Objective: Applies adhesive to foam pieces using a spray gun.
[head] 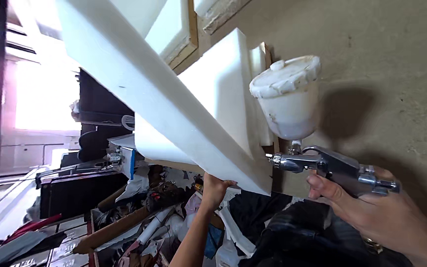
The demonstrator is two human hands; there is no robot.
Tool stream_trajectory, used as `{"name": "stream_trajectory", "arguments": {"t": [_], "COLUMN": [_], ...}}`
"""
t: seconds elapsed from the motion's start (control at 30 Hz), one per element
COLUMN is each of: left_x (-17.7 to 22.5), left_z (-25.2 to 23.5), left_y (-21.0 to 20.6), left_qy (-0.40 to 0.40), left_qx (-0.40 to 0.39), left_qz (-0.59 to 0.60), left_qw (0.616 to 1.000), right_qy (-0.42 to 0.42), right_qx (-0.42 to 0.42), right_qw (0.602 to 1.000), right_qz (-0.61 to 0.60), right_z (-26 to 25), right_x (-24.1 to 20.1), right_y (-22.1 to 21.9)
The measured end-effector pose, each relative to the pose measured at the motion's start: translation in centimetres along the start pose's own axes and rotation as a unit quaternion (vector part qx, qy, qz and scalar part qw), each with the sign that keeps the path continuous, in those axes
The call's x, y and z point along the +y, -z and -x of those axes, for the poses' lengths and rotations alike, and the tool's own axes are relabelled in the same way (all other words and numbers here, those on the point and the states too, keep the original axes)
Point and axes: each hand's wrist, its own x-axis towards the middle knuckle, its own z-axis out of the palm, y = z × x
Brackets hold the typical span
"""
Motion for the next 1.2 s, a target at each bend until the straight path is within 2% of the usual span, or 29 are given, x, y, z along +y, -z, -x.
{"name": "stream_trajectory", "arguments": {"t": [0.23,0.5,0.8,0.93,1.03,1.2], "left_x": [0.9,2.4,2.8,3.0,3.2,6.7], "left_z": [0.1,0.1,0.1,0.3,0.3,0.6], "left_y": [-0.3,-0.4,-0.1,-0.2,-0.1,2.0], "left_qy": [-0.001,0.034,0.031,0.028,0.03,0.07], "left_qx": [-0.005,0.001,-0.017,-0.016,-0.023,-0.114], "left_qz": [-0.018,-0.08,-0.083,-0.066,-0.073,-0.016], "left_qw": [1.0,0.996,0.996,0.997,0.997,0.991], "right_qy": [0.03,0.061,0.061,0.044,0.072,0.081], "right_qx": [-0.011,-0.027,-0.024,-0.022,-0.034,-0.034], "right_qw": [0.999,0.998,0.998,0.999,0.997,0.996], "right_qz": [-0.001,-0.006,-0.004,-0.012,-0.021,0.0], "right_z": [-5.9,-13.9,-20.5,-21.8,-21.6,-18.9], "right_x": [-2.9,-8.6,-13.9,-15.2,-14.6,-12.3], "right_y": [0.7,0.2,-0.8,-0.5,0.3,2.8]}}
